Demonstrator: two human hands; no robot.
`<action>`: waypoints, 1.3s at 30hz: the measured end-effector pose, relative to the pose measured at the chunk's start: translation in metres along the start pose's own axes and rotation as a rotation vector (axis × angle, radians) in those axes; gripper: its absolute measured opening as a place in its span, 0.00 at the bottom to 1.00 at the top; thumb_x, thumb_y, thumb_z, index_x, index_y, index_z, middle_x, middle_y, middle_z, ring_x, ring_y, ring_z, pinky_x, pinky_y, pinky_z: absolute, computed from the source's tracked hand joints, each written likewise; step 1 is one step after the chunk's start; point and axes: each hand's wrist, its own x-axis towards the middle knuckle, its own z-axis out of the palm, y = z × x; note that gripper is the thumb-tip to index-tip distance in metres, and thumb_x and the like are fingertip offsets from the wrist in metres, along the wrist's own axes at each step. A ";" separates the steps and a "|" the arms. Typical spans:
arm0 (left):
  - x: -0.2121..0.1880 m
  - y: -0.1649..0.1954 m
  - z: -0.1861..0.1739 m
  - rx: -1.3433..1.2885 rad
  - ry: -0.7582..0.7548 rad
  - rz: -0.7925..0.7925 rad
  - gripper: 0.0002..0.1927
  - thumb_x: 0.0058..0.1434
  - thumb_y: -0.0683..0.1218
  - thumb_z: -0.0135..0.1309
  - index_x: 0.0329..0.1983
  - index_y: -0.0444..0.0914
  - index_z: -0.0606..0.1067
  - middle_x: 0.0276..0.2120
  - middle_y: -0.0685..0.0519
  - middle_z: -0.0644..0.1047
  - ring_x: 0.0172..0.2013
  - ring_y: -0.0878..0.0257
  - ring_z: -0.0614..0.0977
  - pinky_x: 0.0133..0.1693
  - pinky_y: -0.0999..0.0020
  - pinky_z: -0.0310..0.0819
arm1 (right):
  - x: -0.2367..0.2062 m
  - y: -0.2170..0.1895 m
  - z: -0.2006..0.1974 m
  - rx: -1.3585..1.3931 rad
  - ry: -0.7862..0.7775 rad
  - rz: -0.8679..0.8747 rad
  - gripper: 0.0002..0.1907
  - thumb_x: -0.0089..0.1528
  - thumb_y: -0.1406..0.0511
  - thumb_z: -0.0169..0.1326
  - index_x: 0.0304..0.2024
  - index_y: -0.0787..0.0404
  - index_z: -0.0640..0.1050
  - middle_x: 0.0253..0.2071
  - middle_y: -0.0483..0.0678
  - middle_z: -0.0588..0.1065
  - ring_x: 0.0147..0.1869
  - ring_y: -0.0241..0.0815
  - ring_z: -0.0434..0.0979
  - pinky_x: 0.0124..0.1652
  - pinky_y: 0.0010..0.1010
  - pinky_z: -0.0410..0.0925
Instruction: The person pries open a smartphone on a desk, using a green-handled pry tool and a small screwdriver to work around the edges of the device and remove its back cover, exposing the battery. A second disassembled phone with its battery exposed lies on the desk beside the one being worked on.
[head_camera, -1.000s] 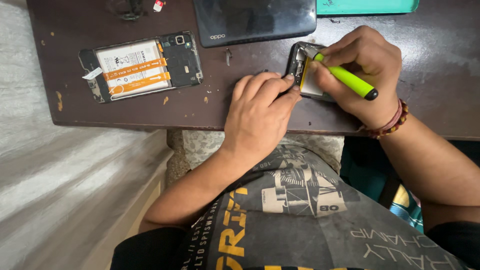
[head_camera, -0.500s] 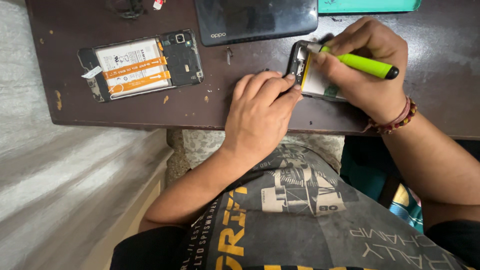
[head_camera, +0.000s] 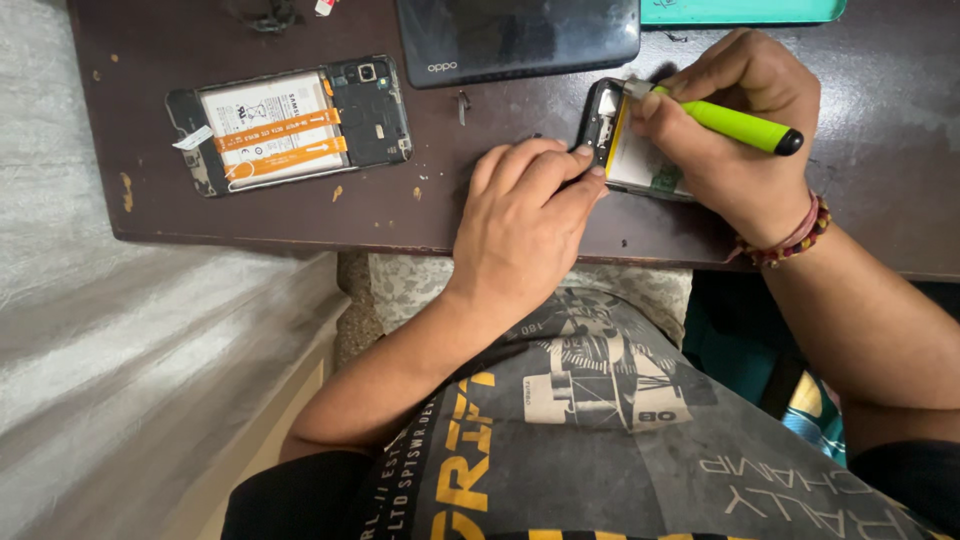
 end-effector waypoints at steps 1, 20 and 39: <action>0.000 0.000 0.000 0.000 -0.003 0.000 0.07 0.66 0.43 0.61 0.46 0.37 0.81 0.48 0.54 0.78 0.54 0.57 0.77 0.58 0.56 0.68 | 0.000 -0.001 0.000 0.015 0.010 0.024 0.12 0.65 0.73 0.63 0.37 0.63 0.70 0.39 0.45 0.74 0.41 0.31 0.80 0.45 0.22 0.76; -0.002 -0.002 -0.005 -0.018 -0.018 0.007 0.08 0.64 0.42 0.60 0.46 0.37 0.81 0.49 0.53 0.78 0.56 0.56 0.77 0.58 0.56 0.68 | 0.000 0.001 -0.009 -0.347 -0.151 -0.311 0.11 0.62 0.75 0.69 0.36 0.65 0.76 0.39 0.52 0.76 0.39 0.40 0.77 0.37 0.25 0.69; -0.004 -0.004 -0.003 -0.014 -0.006 0.008 0.08 0.65 0.43 0.61 0.46 0.37 0.81 0.50 0.54 0.78 0.56 0.56 0.76 0.59 0.56 0.68 | -0.001 0.006 -0.008 -0.310 -0.145 -0.257 0.11 0.64 0.75 0.69 0.37 0.65 0.76 0.40 0.51 0.76 0.40 0.37 0.77 0.38 0.23 0.69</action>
